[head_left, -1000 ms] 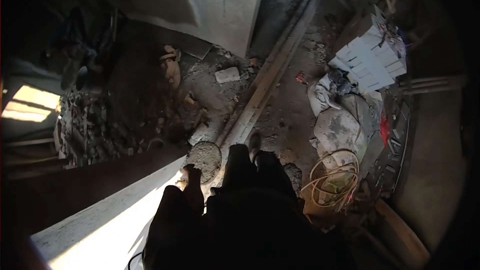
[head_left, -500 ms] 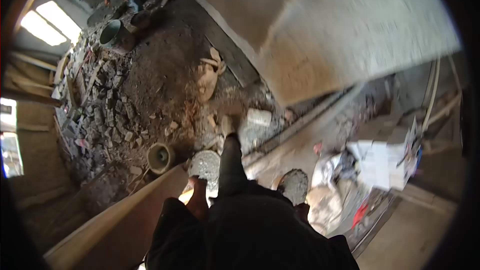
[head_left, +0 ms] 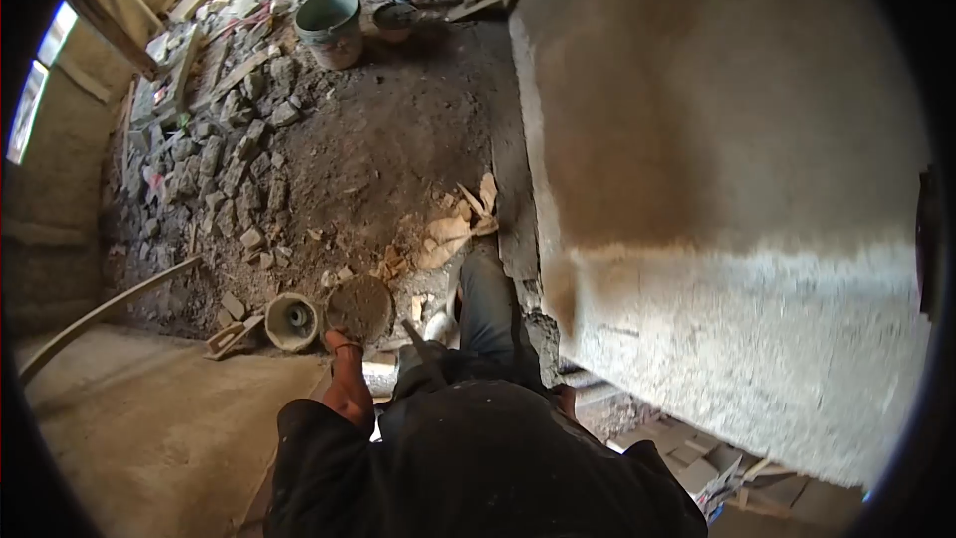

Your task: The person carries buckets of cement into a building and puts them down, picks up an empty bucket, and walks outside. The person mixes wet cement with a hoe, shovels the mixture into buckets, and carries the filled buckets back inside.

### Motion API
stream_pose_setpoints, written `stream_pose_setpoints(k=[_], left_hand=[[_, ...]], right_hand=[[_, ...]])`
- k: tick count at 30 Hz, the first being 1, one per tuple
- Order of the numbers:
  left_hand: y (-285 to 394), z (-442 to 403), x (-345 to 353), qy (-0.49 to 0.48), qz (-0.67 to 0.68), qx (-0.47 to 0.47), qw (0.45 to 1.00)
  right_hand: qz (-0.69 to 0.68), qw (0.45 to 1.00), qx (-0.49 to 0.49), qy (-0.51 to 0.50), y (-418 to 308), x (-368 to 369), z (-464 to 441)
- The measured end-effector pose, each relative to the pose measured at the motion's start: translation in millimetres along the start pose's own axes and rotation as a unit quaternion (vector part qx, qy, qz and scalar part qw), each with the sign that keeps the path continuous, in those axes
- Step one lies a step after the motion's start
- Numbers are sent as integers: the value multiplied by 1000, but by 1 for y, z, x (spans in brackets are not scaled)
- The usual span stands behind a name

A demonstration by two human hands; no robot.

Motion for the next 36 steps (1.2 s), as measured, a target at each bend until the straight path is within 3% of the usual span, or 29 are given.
stream_pose_setpoints(k=[2,4,6,8,9,10,11,12,14,18,22,23,26,27,28,30,32,33,34,36], left_hand=[[16,24,47,50,2,15,999],[14,-41,80,70,-14,15,997],[19,-46,121,90,-34,10,995],[14,-71,169,103,-37,0,994],[18,-106,158,88,-99,40,990],[26,-125,179,63,-148,81,984],[40,-39,223,125,41,38,991],[54,-1,255,137,44,39,989],[66,33,309,130,116,3,985],[83,21,394,119,130,36,984],[82,-27,490,128,86,-9,988],[83,-32,516,141,138,-84,977],[76,-28,605,123,193,-45,972],[67,-45,627,82,216,-42,972],[63,-60,646,90,222,-45,970],[58,-88,675,35,222,-30,974],[59,-83,728,44,232,-37,971],[61,-83,758,27,237,-35,970],[57,-84,770,19,235,-35,971],[44,-105,799,12,223,-38,974]], right_hand=[[50,996,-46,55,-51,1,-59],[57,996,-57,24,-101,6,-127],[43,999,-31,9,-158,8,-192],[113,983,-142,-20,-197,20,-276],[116,975,-188,20,-206,24,-312],[128,984,-98,-81,-226,30,-353],[142,975,-170,-34,-272,36,-393],[159,962,-220,6,-291,35,-404],[184,961,-206,4,-342,41,-447],[157,962,-223,1,-432,57,-554],[178,956,-233,-24,-536,73,-617],[184,953,-239,-25,-567,76,-638],[213,935,-281,-32,-662,94,-735],[-120,984,-65,-115,-647,116,-788],[-430,869,169,-176,-638,143,-817],[-404,889,146,-156,-680,160,-834],[-371,912,127,-120,-716,177,-868],[-105,984,-115,-84,-757,180,-886],[178,924,-336,-46,-779,189,-886],[-10,956,-268,-122,-744,234,-966]])
Point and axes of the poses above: each hand's wrist, its own z-axis away from the middle knuckle, its own x-axis out of the palm, y = z × x, the point moved 5 cm from there along -z, towards the middle knuckle, and after that the axes turned 6 degrees about z, right-handed, at the moved point
